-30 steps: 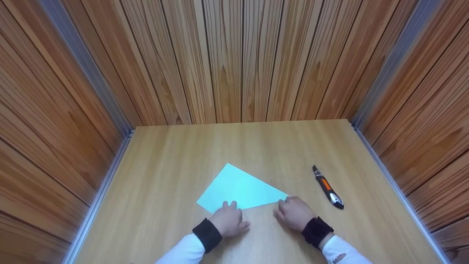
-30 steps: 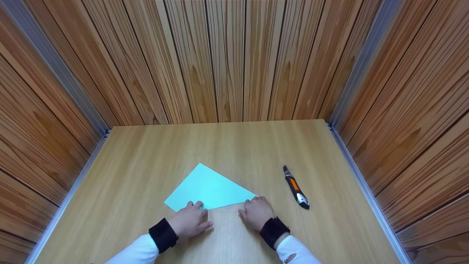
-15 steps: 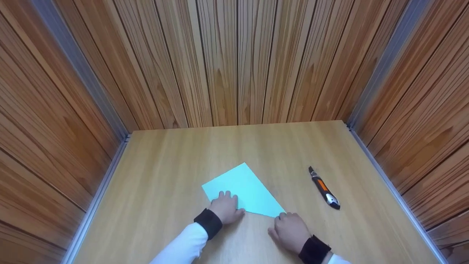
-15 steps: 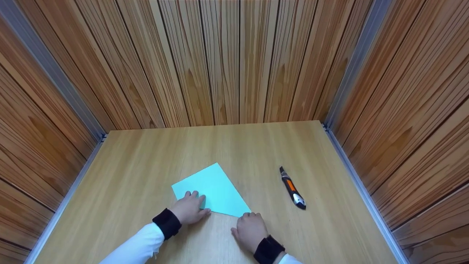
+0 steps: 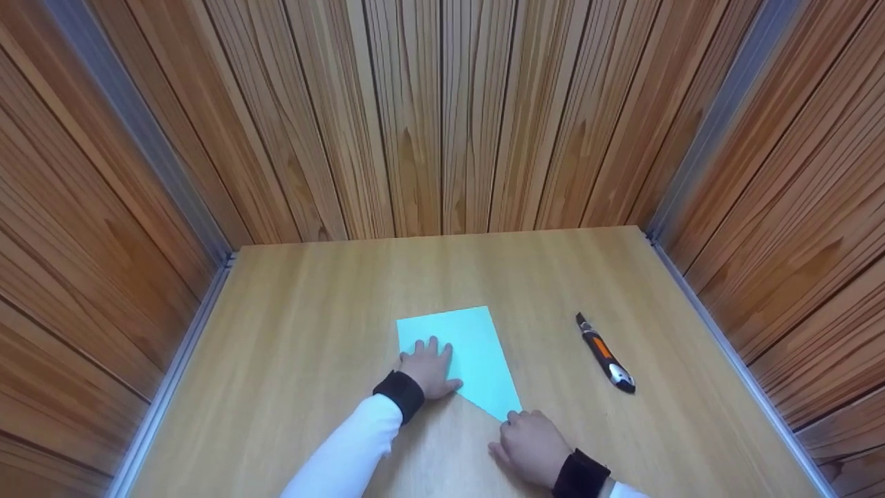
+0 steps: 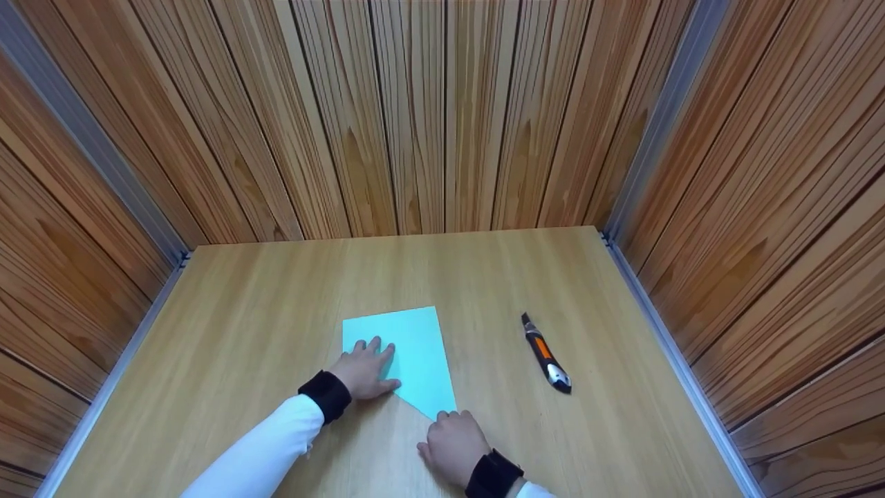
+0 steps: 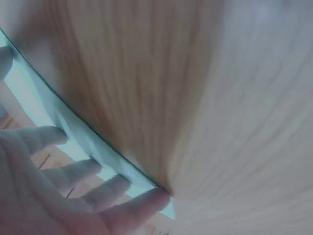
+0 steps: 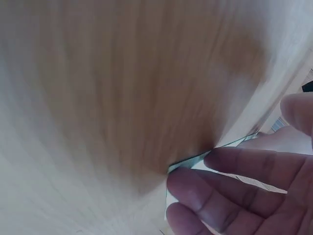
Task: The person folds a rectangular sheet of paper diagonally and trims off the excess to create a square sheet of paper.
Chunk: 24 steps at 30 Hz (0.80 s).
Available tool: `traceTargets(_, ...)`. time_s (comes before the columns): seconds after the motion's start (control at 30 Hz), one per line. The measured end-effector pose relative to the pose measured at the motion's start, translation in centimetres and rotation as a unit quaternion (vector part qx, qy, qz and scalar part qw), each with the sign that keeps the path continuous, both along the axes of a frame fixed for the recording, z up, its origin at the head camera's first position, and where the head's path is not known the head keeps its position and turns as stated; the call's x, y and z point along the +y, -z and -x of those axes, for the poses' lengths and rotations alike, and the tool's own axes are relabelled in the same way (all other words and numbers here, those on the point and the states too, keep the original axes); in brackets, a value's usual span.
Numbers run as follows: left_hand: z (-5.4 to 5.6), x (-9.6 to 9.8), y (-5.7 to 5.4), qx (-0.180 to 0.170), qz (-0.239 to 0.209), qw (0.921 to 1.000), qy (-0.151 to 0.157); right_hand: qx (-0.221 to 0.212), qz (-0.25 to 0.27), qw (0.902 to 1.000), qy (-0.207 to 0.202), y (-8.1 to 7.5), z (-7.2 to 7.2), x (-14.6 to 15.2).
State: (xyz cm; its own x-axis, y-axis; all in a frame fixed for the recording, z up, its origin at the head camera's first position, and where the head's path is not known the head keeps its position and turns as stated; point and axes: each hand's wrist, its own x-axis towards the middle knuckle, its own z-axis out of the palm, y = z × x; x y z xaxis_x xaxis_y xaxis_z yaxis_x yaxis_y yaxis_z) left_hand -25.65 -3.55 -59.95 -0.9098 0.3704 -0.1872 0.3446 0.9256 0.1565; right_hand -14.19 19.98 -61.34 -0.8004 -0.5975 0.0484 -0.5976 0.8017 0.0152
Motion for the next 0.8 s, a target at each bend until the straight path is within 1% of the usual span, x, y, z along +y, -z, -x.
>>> traceTargets(0.07, 0.4, -0.2, -0.2, -0.011, -0.005, 0.9999, 0.004, -0.007, 0.008, 0.9999, -0.012, -0.3, 0.5, 0.0)
traceTargets(0.1, 0.5, -0.2, -0.2, -0.016, -0.008, 0.9998, 0.006, -0.017, 0.016, 0.9996, -0.015, -0.4, 0.9, 0.0)
traceTargets(0.2, 1.0, -0.5, -0.3, -0.023, -0.015, 0.9995, 0.013, -0.064, 0.067, 0.9957, -0.004, -1.0, 2.7, 0.5)
traceTargets(0.23, 1.1, -0.6, -0.3, -0.024, -0.018, 0.9994, 0.016, -0.077, 0.088, 0.9931, 0.006, -1.1, 3.5, 0.7)
traceTargets(0.3, 1.3, -0.9, -0.2, -0.025, -0.022, 0.9992, 0.021, -0.089, 0.129, 0.9869, 0.037, -1.3, 5.3, 1.4)
traceTargets(0.33, 1.4, -1.0, -0.2, -0.025, -0.024, 0.9991, 0.022, -0.088, 0.144, 0.9842, 0.054, -1.4, 6.3, 1.8)
traceTargets(0.4, 1.6, -1.2, 0.0, -0.027, -0.025, 0.999, 0.024, -0.071, 0.159, 0.9812, 0.084, -1.5, 8.3, 2.6)
traceTargets(0.5, 1.8, -1.3, 0.2, -0.029, -0.026, 0.9989, 0.027, -0.059, 0.16, 0.9777, 0.122, -1.6, 10.9, 3.6)
traceTargets(0.57, 1.8, -1.3, 0.2, -0.026, -0.026, 0.9988, 0.031, -0.064, 0.154, 0.977, 0.133, -1.5, 12.2, 4.0)
traceTargets(0.67, 1.8, -1.2, 0.0, -0.02, -0.027, 0.9989, 0.034, -0.091, 0.15, 0.9745, 0.14, -1.3, 13.7, 4.0)
traceTargets(0.8, 1.7, -0.8, -0.2, -0.019, -0.02, 0.9989, 0.039, -0.127, 0.142, 0.9715, 0.142, -0.9, 14.8, 3.3)
